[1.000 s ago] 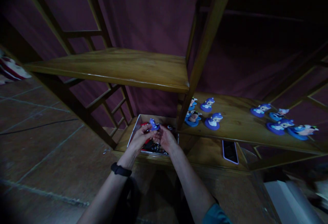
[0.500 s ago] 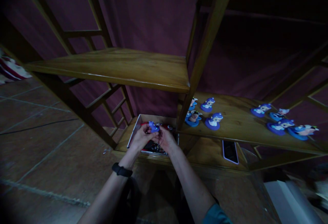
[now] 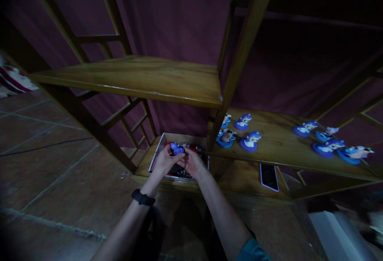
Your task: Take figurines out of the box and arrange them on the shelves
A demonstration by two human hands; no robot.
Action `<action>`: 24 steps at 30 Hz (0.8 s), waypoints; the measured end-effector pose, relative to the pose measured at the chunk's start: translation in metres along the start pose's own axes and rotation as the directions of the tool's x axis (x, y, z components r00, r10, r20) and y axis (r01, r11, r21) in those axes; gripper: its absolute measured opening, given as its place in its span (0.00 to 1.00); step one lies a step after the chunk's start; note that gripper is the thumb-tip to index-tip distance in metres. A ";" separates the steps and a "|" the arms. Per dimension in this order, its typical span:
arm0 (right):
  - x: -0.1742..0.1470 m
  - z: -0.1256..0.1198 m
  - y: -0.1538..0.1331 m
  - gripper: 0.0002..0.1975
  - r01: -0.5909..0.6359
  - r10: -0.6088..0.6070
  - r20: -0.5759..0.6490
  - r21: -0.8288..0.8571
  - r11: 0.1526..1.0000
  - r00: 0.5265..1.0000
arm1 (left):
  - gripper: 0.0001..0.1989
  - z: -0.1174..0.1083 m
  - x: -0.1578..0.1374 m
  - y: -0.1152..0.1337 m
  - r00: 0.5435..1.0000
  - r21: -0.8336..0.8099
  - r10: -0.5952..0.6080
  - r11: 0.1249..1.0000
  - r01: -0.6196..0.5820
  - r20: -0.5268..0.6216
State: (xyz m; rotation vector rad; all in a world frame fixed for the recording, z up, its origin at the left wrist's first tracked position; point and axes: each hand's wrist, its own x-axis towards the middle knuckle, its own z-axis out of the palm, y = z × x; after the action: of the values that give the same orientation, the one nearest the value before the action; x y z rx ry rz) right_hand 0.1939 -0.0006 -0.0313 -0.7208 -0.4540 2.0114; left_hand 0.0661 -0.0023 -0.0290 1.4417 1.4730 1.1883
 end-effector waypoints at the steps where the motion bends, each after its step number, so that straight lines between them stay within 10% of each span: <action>1: -0.001 0.000 0.000 0.07 -0.019 0.019 0.012 -0.003 1.000 1.000 | 0.22 -0.001 0.000 0.000 1.000 0.033 0.005 0.999 -0.005 -0.010; 16: 0.002 -0.004 0.000 0.09 -0.056 0.057 -0.030 0.025 0.998 0.998 | 0.22 -0.001 0.003 0.003 0.978 -0.272 0.000 0.961 0.058 0.208; 24: 0.000 0.001 0.002 0.08 -0.040 0.041 -0.031 0.024 0.999 0.999 | 0.20 -0.002 0.002 0.003 0.999 -0.137 -0.024 0.990 0.029 0.041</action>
State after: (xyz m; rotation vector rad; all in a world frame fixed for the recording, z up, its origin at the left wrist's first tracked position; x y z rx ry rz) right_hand 0.1922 -0.0015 -0.0315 -0.7510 -0.3997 2.0371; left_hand 0.0649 -0.0008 -0.0257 1.3412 1.3527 1.2144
